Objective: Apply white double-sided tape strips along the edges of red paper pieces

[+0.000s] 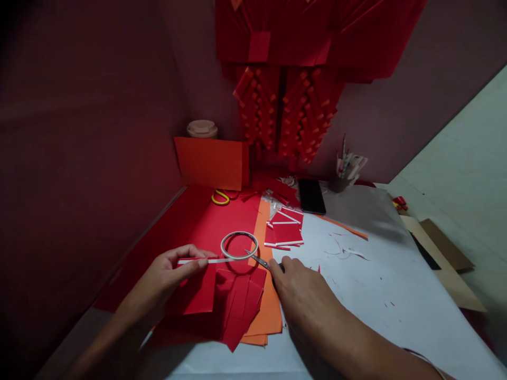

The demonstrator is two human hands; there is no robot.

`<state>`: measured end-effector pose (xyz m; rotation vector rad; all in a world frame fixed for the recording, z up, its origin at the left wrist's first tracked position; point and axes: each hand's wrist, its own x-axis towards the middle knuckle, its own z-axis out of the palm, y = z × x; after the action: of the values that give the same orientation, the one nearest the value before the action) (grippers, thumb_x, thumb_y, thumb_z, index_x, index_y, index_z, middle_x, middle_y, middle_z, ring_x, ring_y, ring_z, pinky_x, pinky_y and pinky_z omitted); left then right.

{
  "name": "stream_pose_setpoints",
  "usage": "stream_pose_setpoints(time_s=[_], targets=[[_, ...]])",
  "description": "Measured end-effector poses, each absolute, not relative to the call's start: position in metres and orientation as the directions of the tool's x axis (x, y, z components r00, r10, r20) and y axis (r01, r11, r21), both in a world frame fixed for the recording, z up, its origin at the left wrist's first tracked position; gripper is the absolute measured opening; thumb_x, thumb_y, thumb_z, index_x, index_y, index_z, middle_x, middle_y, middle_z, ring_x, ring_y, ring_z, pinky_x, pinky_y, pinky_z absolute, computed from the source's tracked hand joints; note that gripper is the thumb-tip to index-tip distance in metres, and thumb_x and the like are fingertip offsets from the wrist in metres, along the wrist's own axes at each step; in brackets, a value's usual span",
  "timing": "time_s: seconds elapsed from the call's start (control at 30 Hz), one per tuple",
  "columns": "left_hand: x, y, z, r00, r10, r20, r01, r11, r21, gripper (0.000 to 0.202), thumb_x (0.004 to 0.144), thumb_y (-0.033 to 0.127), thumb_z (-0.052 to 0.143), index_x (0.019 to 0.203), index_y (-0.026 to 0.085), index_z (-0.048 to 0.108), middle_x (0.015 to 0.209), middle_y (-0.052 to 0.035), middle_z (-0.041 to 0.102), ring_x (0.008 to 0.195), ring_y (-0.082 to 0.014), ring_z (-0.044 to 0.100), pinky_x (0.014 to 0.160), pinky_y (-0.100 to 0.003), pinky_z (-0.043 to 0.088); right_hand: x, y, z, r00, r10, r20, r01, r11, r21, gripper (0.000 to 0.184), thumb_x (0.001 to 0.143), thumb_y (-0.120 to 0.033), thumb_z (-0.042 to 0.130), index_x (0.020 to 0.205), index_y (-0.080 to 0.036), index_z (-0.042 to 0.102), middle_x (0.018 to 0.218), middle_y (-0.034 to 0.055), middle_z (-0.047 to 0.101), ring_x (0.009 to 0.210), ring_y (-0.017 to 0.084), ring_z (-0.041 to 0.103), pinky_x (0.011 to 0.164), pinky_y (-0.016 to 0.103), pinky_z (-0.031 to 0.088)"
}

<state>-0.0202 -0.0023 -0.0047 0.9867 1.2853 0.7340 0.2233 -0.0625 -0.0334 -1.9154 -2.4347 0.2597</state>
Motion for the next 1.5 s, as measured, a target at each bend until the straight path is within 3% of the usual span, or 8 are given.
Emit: stream_pose_setpoints(time_s=[0.2, 0.33, 0.5, 0.7, 1.03, 1.2, 1.33, 1.5], targets=[[-0.021, -0.002, -0.007, 0.175, 0.887, -0.427, 0.079, 0.420, 0.904, 0.028, 0.065, 0.038, 0.076, 0.072, 0.017, 0.059, 0.052, 0.0046, 0.055, 0.043, -0.0081, 0.047, 0.044, -0.018, 0.029, 0.236, -0.053, -0.036, -0.176, 0.984, -0.041, 0.967, 0.165, -0.192, 0.038, 0.078, -0.012, 0.054, 0.115, -0.021, 0.056, 0.089, 0.0114, 0.065, 0.068, 0.024, 0.062, 0.053, 0.029, 0.037], [-0.021, -0.003, -0.009, 0.187, 0.883, -0.431, 0.078, 0.424, 0.902, 0.027, 0.067, 0.038, 0.075, 0.071, 0.017, 0.058, 0.051, 0.0054, 0.054, 0.043, -0.0073, 0.045, 0.044, -0.018, 0.026, 0.242, -0.051, -0.017, -0.134, 0.991, 0.025, 0.900, 0.132, -0.416, 0.045, 0.079, -0.017, 0.053, 0.124, -0.018, 0.053, 0.104, 0.0135, 0.066, 0.087, 0.027, 0.064, 0.069, 0.035, 0.048], [-0.020, -0.003, -0.007, 0.174, 0.880, -0.441, 0.063, 0.437, 0.897, 0.029, 0.065, 0.038, 0.076, 0.069, 0.017, 0.057, 0.048, 0.0072, 0.049, 0.041, -0.0065, 0.040, 0.043, -0.018, 0.023, 0.239, -0.046, 0.000, -0.155, 0.974, -0.164, 0.721, -0.002, -0.693, 0.049, 0.078, -0.020, 0.051, 0.127, -0.022, 0.054, 0.082, 0.0028, 0.066, 0.059, 0.017, 0.061, 0.055, 0.028, 0.048], [-0.020, -0.002, -0.007, 0.222, 0.865, -0.450, 0.029, 0.456, 0.890, 0.028, 0.067, 0.036, 0.077, 0.068, 0.017, 0.056, 0.048, 0.0070, 0.049, 0.042, -0.0057, 0.039, 0.043, -0.017, 0.023, 0.256, -0.029, 0.000, -0.088, 0.971, -0.222, 0.777, -0.073, -0.625, 0.047, 0.082, -0.025, 0.050, 0.129, -0.021, 0.056, 0.075, 0.0023, 0.067, 0.060, 0.017, 0.060, 0.055, 0.026, 0.045], [-0.020, -0.004, -0.008, 0.224, 0.868, -0.444, -0.133, 0.479, 0.868, 0.025, 0.065, 0.028, 0.076, 0.069, 0.018, 0.053, 0.050, 0.0059, 0.054, 0.043, -0.0072, 0.045, 0.044, -0.017, 0.030, 0.297, -0.034, 0.025, -0.378, 0.798, -0.470, 0.829, 0.066, -0.555, 0.042, 0.090, -0.032, 0.050, 0.132, -0.028, 0.056, 0.075, 0.0005, 0.066, 0.064, 0.014, 0.057, 0.058, 0.021, 0.041], [-0.019, -0.004, -0.004, 0.232, 0.867, -0.441, -0.161, 0.481, 0.862, 0.022, 0.067, 0.025, 0.074, 0.072, 0.019, 0.054, 0.051, 0.0062, 0.055, 0.043, -0.0072, 0.047, 0.043, -0.016, 0.031, 0.310, -0.035, 0.039, -0.509, 0.670, -0.541, 0.774, 0.079, -0.629, 0.042, 0.087, -0.030, 0.055, 0.129, -0.029, 0.060, 0.085, 0.0039, 0.067, 0.070, 0.015, 0.060, 0.063, 0.023, 0.045], [-0.020, -0.004, -0.004, 0.264, 0.840, -0.475, -0.141, 0.521, 0.842, 0.022, 0.069, 0.027, 0.074, 0.082, 0.018, 0.060, 0.060, 0.0014, 0.063, 0.050, -0.0098, 0.055, 0.048, -0.018, 0.039, 0.297, -0.036, 0.038, -0.550, 0.607, -0.574, 0.666, -0.095, -0.740, 0.041, 0.089, -0.029, 0.056, 0.129, -0.026, 0.059, 0.073, 0.0017, 0.062, 0.063, 0.013, 0.057, 0.058, 0.022, 0.043], [-0.021, -0.002, -0.009, 0.255, 0.846, -0.468, -0.105, 0.505, 0.856, 0.021, 0.068, 0.027, 0.075, 0.081, 0.017, 0.061, 0.057, 0.0033, 0.058, 0.047, -0.0078, 0.050, 0.047, -0.018, 0.036, 0.246, -0.047, 0.017, -0.542, 0.714, -0.443, 0.236, -0.377, -0.896, 0.041, 0.091, -0.045, 0.054, 0.125, -0.022, 0.057, 0.079, 0.0014, 0.059, 0.066, 0.012, 0.056, 0.059, 0.022, 0.041]])
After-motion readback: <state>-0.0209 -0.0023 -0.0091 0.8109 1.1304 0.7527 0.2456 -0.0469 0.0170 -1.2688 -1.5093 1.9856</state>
